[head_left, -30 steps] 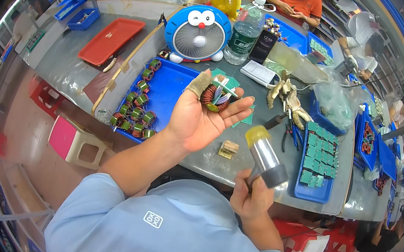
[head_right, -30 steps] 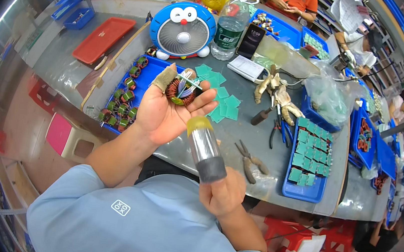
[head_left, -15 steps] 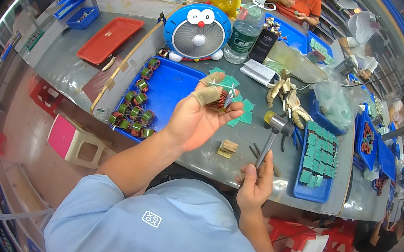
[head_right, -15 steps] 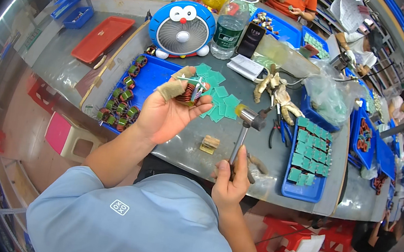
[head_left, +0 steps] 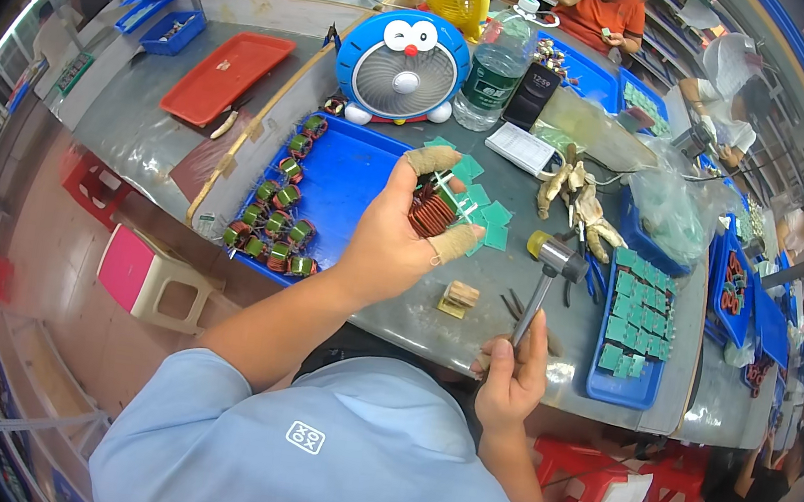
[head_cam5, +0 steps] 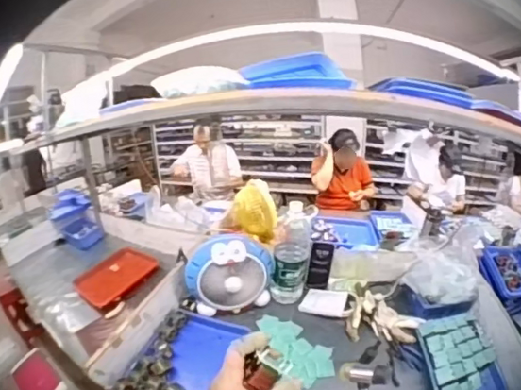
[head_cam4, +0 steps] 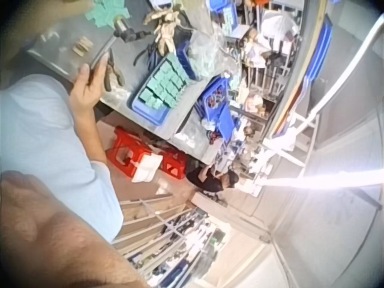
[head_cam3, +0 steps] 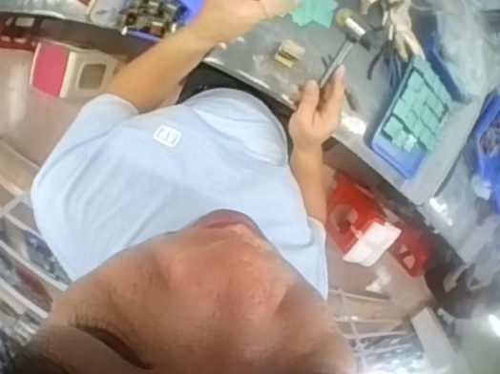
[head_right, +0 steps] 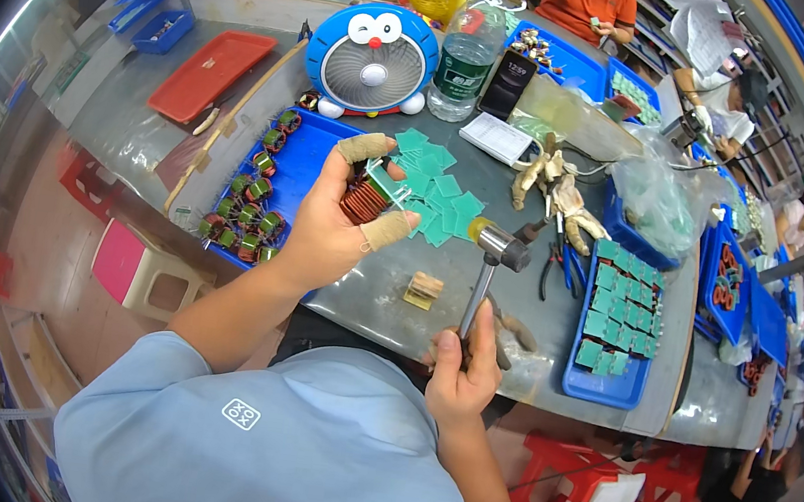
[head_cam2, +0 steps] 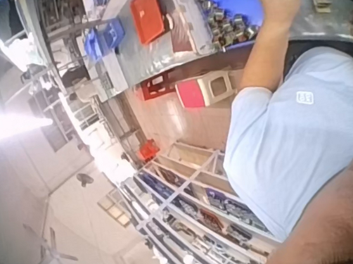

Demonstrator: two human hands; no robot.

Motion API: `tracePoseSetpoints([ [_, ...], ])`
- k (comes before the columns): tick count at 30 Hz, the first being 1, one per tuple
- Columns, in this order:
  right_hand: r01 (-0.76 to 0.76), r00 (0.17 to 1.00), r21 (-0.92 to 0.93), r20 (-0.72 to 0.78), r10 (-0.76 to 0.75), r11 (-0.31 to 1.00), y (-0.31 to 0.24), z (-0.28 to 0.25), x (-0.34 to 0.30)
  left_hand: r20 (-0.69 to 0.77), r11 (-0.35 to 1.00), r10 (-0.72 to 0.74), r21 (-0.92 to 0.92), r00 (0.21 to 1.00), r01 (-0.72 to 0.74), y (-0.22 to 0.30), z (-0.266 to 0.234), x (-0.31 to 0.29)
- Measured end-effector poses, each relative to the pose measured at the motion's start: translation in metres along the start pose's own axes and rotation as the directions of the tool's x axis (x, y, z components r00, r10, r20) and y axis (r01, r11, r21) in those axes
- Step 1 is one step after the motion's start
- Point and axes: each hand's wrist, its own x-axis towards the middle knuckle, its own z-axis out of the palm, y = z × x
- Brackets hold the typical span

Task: Assembling a toroidal transformer by fitting green insulation plates and securing them with pliers and a hammer.

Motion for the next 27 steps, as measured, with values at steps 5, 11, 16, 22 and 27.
tracePoseSetpoints([
  [5,-0.02,0.997,0.016,0.076,0.019,1.0,0.001,-0.003,-0.004,0.016,0.998,-0.048,-0.035,0.999,0.049,0.004,0.002,-0.002],
  [11,-0.025,0.995,0.014,0.095,0.023,1.0,0.0,-0.004,-0.004,0.024,0.994,-0.029,-0.107,0.999,0.031,0.004,0.001,-0.002],
  [16,-0.068,0.993,0.007,0.096,0.067,0.998,0.0,-0.003,-0.004,0.044,0.989,-0.031,-0.145,0.999,0.037,0.002,0.0,-0.001],
  [22,-0.095,0.991,0.007,0.096,0.094,0.995,0.0,-0.003,-0.004,0.066,0.988,0.0,-0.152,0.998,0.01,-0.003,-0.003,-0.001],
  [27,-0.096,0.995,0.028,0.022,0.096,0.995,0.0,0.0,-0.004,0.055,0.992,0.019,-0.129,0.998,-0.012,-0.008,-0.004,-0.002],
])
